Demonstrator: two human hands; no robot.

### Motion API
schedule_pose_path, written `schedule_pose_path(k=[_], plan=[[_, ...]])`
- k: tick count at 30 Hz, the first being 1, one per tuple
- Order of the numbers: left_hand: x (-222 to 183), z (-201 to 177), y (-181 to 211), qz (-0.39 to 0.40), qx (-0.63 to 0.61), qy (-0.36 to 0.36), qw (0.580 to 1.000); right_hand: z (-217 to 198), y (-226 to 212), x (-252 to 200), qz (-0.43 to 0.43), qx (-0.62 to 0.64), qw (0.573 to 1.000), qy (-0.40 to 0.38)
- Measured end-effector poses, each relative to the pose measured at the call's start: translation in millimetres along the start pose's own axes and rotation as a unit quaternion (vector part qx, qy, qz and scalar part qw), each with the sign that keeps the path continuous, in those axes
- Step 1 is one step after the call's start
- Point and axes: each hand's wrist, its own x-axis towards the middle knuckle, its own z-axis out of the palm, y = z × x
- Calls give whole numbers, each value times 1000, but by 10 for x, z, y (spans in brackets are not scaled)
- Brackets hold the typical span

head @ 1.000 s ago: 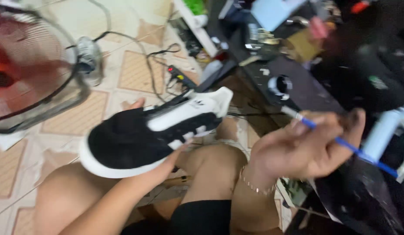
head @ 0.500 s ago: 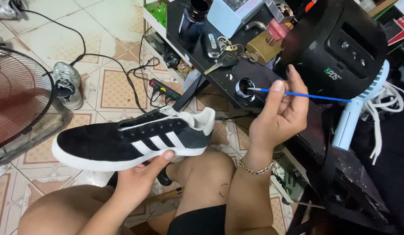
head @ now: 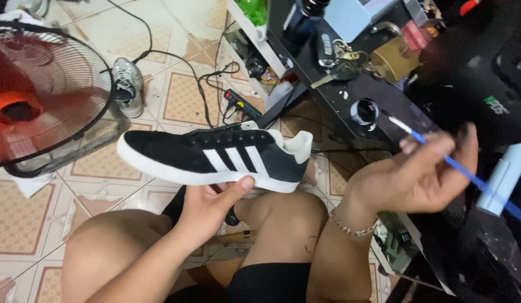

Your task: Painting the white stripes of a black sneaker using a small brush and black paint.

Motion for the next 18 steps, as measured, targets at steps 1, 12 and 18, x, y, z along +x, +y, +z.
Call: schedule_pose_path(k=[1,12,18], plan=[[10,15,62,12,-17,-2,1000,33,-55,-76,-8,63,998,28],[74,-61,237,76,-77,41,993,353,-264,-923,-109,87,987,-76],[73,-91,165,79,-79,47,993,352,-314,-1005,-97,83,982,-141]])
